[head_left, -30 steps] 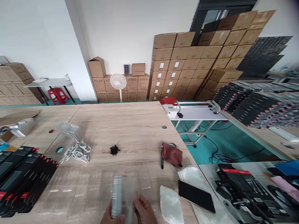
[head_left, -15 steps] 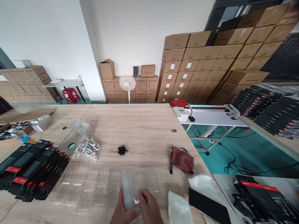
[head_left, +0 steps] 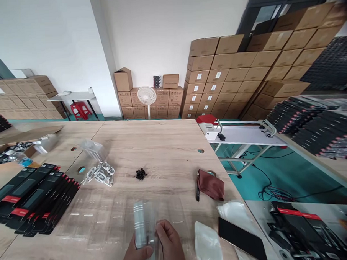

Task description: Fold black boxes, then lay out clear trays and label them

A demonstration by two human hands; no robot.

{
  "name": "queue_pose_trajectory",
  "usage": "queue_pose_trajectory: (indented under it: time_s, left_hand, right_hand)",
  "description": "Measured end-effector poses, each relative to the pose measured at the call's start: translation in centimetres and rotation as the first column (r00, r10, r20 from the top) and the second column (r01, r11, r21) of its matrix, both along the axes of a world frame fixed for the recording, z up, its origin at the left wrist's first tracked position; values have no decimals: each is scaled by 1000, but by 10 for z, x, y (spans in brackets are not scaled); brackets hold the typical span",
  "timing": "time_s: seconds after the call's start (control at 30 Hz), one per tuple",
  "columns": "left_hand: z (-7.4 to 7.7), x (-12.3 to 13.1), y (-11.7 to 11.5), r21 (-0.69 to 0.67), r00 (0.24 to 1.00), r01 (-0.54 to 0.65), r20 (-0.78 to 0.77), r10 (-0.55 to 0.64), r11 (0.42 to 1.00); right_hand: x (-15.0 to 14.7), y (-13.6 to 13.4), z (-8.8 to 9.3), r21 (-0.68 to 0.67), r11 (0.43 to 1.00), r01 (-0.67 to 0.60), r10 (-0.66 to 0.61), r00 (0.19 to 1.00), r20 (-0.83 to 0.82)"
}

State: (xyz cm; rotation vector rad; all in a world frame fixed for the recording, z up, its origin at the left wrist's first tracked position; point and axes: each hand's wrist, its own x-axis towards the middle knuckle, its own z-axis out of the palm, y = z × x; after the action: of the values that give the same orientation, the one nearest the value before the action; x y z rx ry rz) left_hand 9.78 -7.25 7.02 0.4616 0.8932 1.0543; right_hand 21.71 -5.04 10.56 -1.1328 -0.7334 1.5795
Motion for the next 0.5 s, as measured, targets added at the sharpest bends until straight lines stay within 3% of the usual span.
queue_pose_trajectory:
  time_s: [0.13, 0.23, 0.3, 0.4, 0.5]
  left_hand:
    - [9, -11, -1, -136, 997, -73, 22, 77, 988]
    - [15, -40, -3, -333, 979, -198, -20, 203, 922]
    - [17, -63, -7, -384, 953, -298, -72, 293, 874]
    - [15, -91, -16, -404, 906, -420, -138, 400, 813]
    - [9, -102, -27, -428, 892, -449, -159, 424, 784]
  right_hand:
    - [18, 7, 9, -5, 996, 90, -90, 995, -38]
    - [64, 27, 6, 0, 982, 188, -188, 982, 10]
    - [106, 44, -5, -21, 978, 209, -204, 968, 144]
    - [161, 66, -31, -168, 971, 168, -107, 942, 319]
    - [180, 75, -55, -240, 962, 133, -49, 944, 327]
